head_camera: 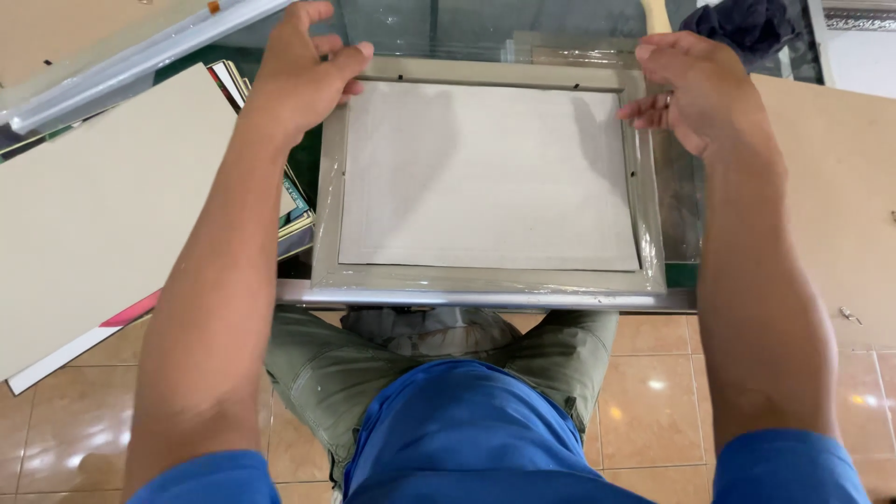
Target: Cleaning a picture frame with a brush and cloth before inserting a picture and securing the back.
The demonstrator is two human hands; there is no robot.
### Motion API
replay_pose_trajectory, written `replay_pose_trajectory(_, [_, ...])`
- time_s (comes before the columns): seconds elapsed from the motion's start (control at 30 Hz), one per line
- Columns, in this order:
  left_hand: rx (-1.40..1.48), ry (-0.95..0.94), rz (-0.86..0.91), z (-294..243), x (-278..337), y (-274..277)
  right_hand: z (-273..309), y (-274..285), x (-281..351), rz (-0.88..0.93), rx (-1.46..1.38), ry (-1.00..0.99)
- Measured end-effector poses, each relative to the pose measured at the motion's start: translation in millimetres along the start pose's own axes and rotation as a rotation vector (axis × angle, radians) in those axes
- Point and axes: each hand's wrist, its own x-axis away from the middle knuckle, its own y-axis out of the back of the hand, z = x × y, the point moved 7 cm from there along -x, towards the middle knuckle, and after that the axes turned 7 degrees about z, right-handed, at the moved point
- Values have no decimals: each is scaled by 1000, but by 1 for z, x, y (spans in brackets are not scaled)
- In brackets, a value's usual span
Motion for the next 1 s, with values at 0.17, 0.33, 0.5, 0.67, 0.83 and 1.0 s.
replay_pose_trajectory(0.17, [90,150,-57,10,-12,-1,-11,-2,-17,20,-207,-7])
replay_pose_trajectory(0.33, [147,84,-3,8,-14,-4,-5,-14,-15,136,-289,36])
replay_pose_trajectory(0.5, [234,-43,56,-9,-9,-20,9,-27,-5,167,-338,91])
replay_pose_trajectory(0.67, [223,-89,1,-18,-3,-13,23,-20,10,285,-243,180])
replay_pose_trajectory(0.83, [304,34,172,-13,7,-13,23,-9,23,391,-60,196])
replay_pose_trajectory(1.0, [-41,82,290,-33,21,-16,20,-8,27,586,79,153])
